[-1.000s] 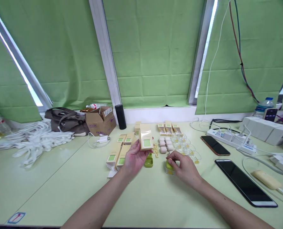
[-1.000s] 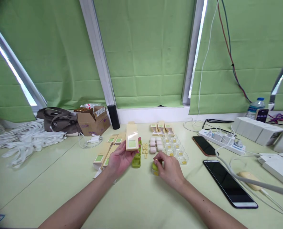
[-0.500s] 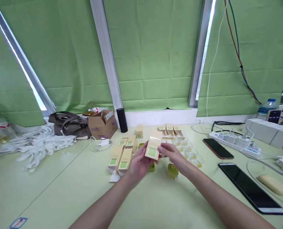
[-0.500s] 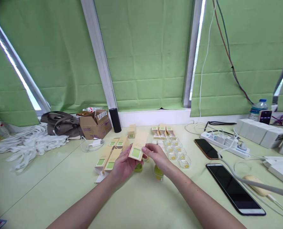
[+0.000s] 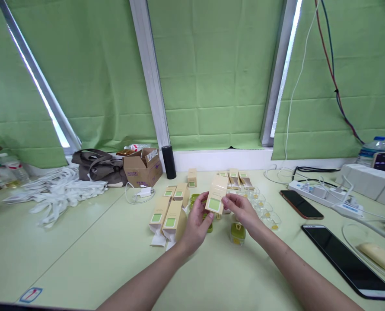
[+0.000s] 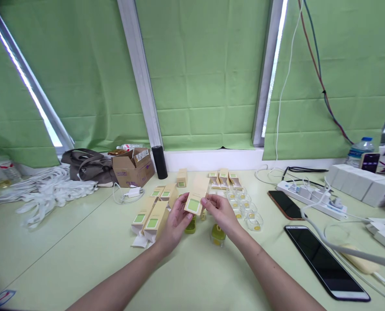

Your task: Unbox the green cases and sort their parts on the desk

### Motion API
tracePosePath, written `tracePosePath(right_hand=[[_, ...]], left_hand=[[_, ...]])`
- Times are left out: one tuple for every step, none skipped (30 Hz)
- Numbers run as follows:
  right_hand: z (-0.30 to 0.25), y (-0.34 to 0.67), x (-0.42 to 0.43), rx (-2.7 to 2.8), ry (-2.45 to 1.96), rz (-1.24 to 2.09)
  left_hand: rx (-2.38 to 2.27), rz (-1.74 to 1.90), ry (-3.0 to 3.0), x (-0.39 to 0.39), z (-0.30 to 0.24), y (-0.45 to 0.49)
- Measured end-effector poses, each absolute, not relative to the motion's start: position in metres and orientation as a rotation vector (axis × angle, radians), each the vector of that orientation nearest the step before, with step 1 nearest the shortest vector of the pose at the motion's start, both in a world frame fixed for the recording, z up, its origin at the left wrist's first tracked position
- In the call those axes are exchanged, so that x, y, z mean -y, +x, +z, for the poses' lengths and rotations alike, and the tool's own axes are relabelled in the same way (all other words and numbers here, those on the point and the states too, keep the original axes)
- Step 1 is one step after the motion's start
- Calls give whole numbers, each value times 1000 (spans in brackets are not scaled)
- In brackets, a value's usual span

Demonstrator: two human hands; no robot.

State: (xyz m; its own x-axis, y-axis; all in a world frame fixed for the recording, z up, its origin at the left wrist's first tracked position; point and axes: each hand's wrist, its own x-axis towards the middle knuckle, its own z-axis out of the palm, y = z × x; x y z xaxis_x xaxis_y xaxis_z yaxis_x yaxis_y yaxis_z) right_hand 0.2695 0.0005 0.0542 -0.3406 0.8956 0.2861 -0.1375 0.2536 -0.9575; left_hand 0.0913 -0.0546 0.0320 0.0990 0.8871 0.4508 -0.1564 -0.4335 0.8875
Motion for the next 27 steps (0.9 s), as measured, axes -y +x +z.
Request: tracePosePath(right_hand=[[51, 268, -2, 1522, -741, 1278], [47, 266, -3, 1521, -746, 1270], [43, 265, -4, 1517, -752, 1264], [40, 265, -5, 1514, -757, 1260], [37, 264, -6, 1511, -759, 1258], [35, 264, -7, 1510, -758, 1259], [33, 264, -8, 1511, -755, 1261], [31, 264, -8, 1512, -751, 1262], [30, 264, -8, 1514, -749, 1262], [28, 264, -8, 1515, -748, 1264], [28, 263, -8, 1516, -747, 1267], [27, 263, -8, 1518, -743, 1273], [26, 263, -7, 1523, -734, 1284], [26, 263, -7, 1532, -720, 1298], [25, 262, -6, 1544, -704, 1313], [25, 262, -5, 1555, -691, 1325], [26, 262, -5, 1562, -681, 1334], [26, 262, -4, 1562, -678, 1339], [27, 262, -3, 1559, -678, 1344], [28, 262, -2, 1554, -683, 1350], [29, 262, -1, 1549, -688, 1356], [31, 261, 0, 1545, -692, 1364], [32, 261, 1, 1543, -696, 1372], [33, 261, 2, 1542, -698, 1378], [34, 261, 2, 1542, -701, 1382], [35, 261, 3, 1544, -704, 1384], [35, 261, 3, 1548, -706, 1386]], left_hand=[[-769, 1490, 1490, 54, 31, 92], [-777, 1494, 1488, 54, 30, 91], [-781, 1497, 1486, 53, 29, 91], [-783, 1495, 1486, 53, 28, 90], [-785, 1491, 1486, 52, 28, 89], [-787, 1486, 1488, 52, 27, 89], [-792, 1483, 1491, 52, 27, 88], [-797, 1481, 1495, 52, 27, 88], [-804, 1480, 1499, 52, 27, 88], [-808, 1482, 1500, 53, 27, 87], [-810, 1485, 1498, 53, 27, 87], [-807, 1488, 1495, 53, 27, 87], [-801, 1492, 1491, 53, 27, 88], [-792, 1497, 1489, 53, 27, 88], [-783, 1499, 1489, 52, 27, 88], [-775, 1500, 1491, 52, 27, 88], [-770, 1503, 1494, 52, 28, 88], [-767, 1507, 1495, 52, 28, 88], [-767, 1513, 1495, 52, 28, 88], [-768, 1519, 1494, 52, 29, 88], [-772, 1527, 1494, 53, 29, 89], [-778, 1532, 1495, 53, 30, 89], [-786, 1536, 1497, 53, 30, 89], [-797, 1537, 1502, 54, 30, 89], [-806, 1538, 1509, 54, 30, 89], [-815, 1536, 1515, 55, 31, 88], [-822, 1531, 1519, 55, 31, 88]])
